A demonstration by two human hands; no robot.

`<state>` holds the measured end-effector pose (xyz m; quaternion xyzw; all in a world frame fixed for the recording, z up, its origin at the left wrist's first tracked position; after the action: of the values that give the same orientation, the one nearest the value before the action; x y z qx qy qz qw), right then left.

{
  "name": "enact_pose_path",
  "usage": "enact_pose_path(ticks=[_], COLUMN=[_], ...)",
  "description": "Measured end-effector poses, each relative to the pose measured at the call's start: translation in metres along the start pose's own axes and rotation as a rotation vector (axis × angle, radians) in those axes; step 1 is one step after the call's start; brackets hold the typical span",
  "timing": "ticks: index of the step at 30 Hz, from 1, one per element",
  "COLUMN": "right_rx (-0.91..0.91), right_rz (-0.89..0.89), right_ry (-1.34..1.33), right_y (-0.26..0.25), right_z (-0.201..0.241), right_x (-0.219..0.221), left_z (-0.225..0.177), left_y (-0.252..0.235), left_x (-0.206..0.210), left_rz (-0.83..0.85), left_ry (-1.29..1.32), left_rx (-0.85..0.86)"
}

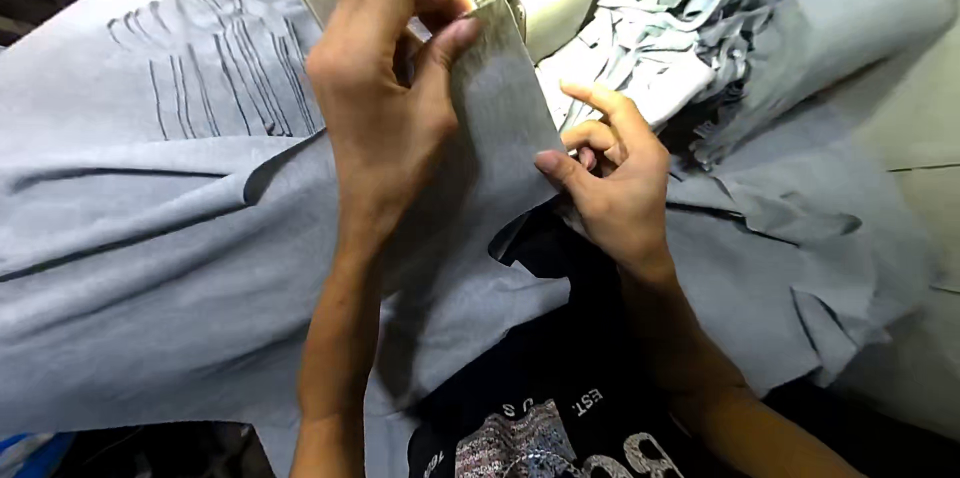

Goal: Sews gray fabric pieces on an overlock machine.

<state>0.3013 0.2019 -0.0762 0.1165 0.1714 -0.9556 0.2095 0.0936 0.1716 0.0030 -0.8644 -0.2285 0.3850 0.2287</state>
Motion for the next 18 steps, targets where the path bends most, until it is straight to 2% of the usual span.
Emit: enact_pose_path(ticks=[3,5,13,18], right_rx=[0.024,0.079,0.023,0.158], right_rz=[0.029,0.077,0.007,0.004], right_ry=[0.108,0.144,0.137,0.063], right_y=[-0.016,-0.021,0.009,0.035], right_z=[-0.015,-0.028,-0.030,-0.051], right_x=[0.002,0.007,0.001,-0.001], left_z=[0.012,0.020,0.023,0.020], left_y=[-0.005,-0.003,0.002,0.004], left_x=[0.015,0.022,0.019,0.019], left_rz=[0.048,0.062,0.049,0.032], left_ry=[-0.173,-0.199,-0.171,-0.172], left_rx=[-0.097,-0.123,-0.104,-0.037])
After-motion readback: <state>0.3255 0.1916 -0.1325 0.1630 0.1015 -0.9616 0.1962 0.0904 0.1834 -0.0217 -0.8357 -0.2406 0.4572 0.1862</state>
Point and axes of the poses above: each hand's wrist, its own y-axis away from the middle knuckle, its own x-axis out of the palm, z = x × y, the point moved 6 cm from there along -y, towards the middle knuckle, and after that the axes turned 2 degrees about -x, right-handed, at the moved point
